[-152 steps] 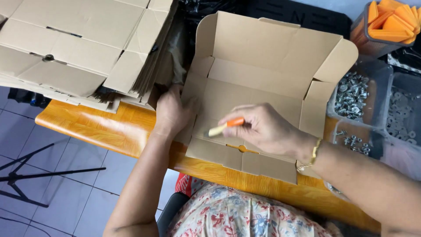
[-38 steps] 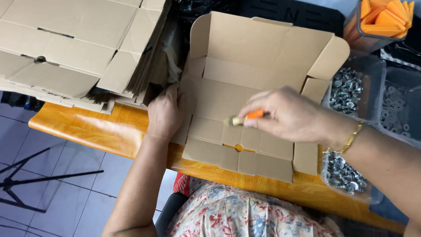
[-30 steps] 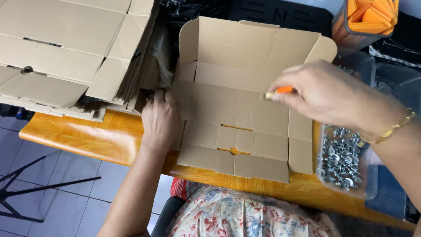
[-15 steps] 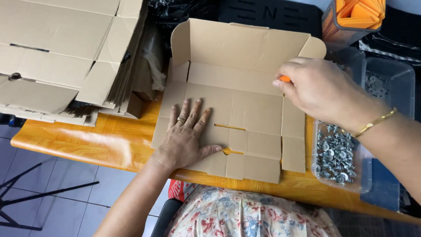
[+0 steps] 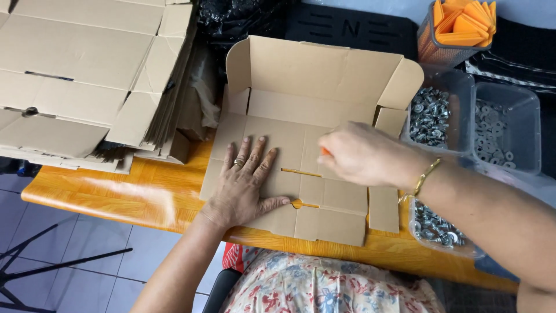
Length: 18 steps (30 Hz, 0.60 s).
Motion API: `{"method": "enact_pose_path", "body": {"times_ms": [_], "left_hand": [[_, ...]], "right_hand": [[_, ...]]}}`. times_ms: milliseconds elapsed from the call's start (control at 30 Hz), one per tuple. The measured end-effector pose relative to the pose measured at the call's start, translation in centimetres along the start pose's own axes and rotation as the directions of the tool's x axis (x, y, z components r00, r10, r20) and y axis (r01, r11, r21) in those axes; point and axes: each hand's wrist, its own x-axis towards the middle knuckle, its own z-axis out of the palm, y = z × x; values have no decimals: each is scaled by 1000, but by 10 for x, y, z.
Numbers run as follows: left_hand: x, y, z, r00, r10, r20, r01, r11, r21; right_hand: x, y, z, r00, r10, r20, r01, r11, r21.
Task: Folding a cardboard box and gluing a foam insert inside
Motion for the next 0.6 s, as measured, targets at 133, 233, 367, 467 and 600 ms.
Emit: {"method": "enact_pose_path", "body": {"times_ms": [133, 233, 367, 467, 600], "left_hand": [[0, -6, 8, 998, 7, -64, -10, 999, -43], [-3, -6, 10, 989, 29, -142, -40, 996, -77], [-3, -6, 6, 992, 13, -124, -23, 997, -80], [-4, -5, 7, 995, 5, -105, -16, 994, -106], [-3, -9, 22, 968, 59, -244, -75, 995, -59]], "right_hand": [[28, -26, 6, 876, -354, -329, 436, 872, 223], [69, 8, 35, 812, -435, -389, 535, 820, 201], [60, 23, 15, 921, -320, -224, 333, 943, 24], [33, 23, -18, 994, -106, -30, 94, 960, -263], [13, 1, -42, 988, -134, -71, 105, 942, -319]]}}
